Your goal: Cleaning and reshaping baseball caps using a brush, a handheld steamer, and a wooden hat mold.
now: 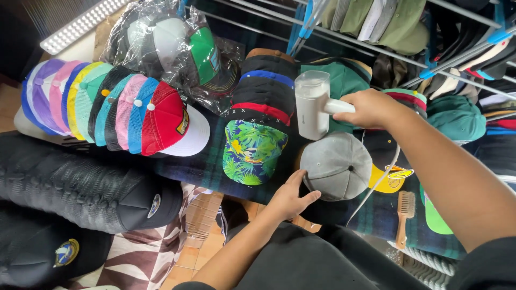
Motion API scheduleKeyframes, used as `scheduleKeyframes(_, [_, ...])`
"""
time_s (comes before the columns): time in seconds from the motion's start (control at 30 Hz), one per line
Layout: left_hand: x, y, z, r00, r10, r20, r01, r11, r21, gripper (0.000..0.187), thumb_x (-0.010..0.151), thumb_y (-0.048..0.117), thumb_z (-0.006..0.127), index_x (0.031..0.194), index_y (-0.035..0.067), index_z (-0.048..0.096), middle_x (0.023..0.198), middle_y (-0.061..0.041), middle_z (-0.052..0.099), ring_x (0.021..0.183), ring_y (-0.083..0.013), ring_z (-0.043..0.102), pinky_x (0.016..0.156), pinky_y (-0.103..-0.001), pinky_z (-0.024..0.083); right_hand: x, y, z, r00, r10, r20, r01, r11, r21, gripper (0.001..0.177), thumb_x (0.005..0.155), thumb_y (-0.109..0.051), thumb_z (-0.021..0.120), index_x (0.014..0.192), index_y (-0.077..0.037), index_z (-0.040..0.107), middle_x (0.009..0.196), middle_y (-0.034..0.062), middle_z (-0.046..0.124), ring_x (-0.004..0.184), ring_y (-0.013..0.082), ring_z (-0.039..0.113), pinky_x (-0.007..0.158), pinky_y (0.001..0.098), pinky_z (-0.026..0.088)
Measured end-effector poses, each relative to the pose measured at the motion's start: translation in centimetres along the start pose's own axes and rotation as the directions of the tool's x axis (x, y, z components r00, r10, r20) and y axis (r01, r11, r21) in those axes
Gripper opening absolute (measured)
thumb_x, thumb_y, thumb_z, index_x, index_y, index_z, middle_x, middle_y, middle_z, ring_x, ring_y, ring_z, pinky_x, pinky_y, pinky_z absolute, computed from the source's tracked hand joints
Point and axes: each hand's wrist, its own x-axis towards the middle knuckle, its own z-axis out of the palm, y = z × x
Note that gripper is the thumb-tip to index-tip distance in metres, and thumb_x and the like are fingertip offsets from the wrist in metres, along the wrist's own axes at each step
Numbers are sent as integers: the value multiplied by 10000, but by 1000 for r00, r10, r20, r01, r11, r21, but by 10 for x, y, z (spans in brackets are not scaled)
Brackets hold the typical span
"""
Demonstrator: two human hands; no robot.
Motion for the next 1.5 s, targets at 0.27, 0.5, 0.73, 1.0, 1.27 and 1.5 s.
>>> scheduleKeyframes(0.27, [13, -12, 0, 998, -13, -56, 9, 997, -74, 790, 945, 472, 617, 1586, 94, 351, 1645, -130, 342, 1460, -330, 422, 1164, -469, 437, -24, 2, 8, 998, 51, -42, -56, 992, -114, 579, 933, -623, 514, 1445, -359, 573, 1183, 210, 745, 1154, 408, 693, 959, 503, 549])
scheduleKeyframes(0.5, [7, -6, -1, 997, -26, -68, 20, 997, -79, 757, 933, 444, 641, 1568, 119, 389, 1636, -106, 363, 1446, -302, 447, 1158, -455, 448, -37, 38, 9, 983, 98, -154, -114, 988, -100, 594, 985, -549, 519, 1460, -200, 598, 1121, 238, 766, 1088, 415, 726, 885, 513, 563])
scheduleKeyframes(0.73, [2, 5, -6, 993, -120, 22, 121, 991, -60, 818, 889, 456, 601, 1605, 253, 260, 1629, -88, 375, 1404, -315, 473, 1126, -417, 404, -52, 62, 8, 949, 263, -172, -254, 965, 71, 636, 937, -600, 526, 1458, -238, 575, 1230, 107, 723, 1198, 385, 620, 918, 507, 500])
scheduleKeyframes(1.0, [11, 1, -5, 986, -138, 92, 139, 990, 2, 956, 874, 498, 600, 1643, 208, 112, 1676, -106, 270, 1478, -323, 381, 1163, -429, 362, -60, 26, 19, 965, 176, -193, -187, 981, -44, 684, 902, -675, 486, 1492, -330, 503, 1219, 164, 717, 1067, 470, 691, 847, 563, 533])
scheduleKeyframes(1.27, [-29, 29, -25, 989, -122, 85, 121, 993, 17, 937, 895, 517, 604, 1660, 192, 171, 1583, -181, 438, 1456, -382, 430, 1167, -532, 404, -53, 1, 38, 924, -228, -307, 235, 972, -15, 527, 907, -552, 600, 1344, -264, 658, 1063, 121, 786, 993, 389, 738, 841, 515, 576])
scheduleKeyframes(1.5, [14, -39, -6, 990, -90, 107, 96, 994, -55, 908, 865, 511, 668, 1640, 282, 253, 1580, -144, 472, 1396, -329, 522, 1157, -495, 441, -85, 11, 55, 844, -377, -382, 391, 919, -44, 551, 832, -593, 679, 1344, -391, 651, 919, -23, 770, 892, 272, 750, 722, 407, 591])
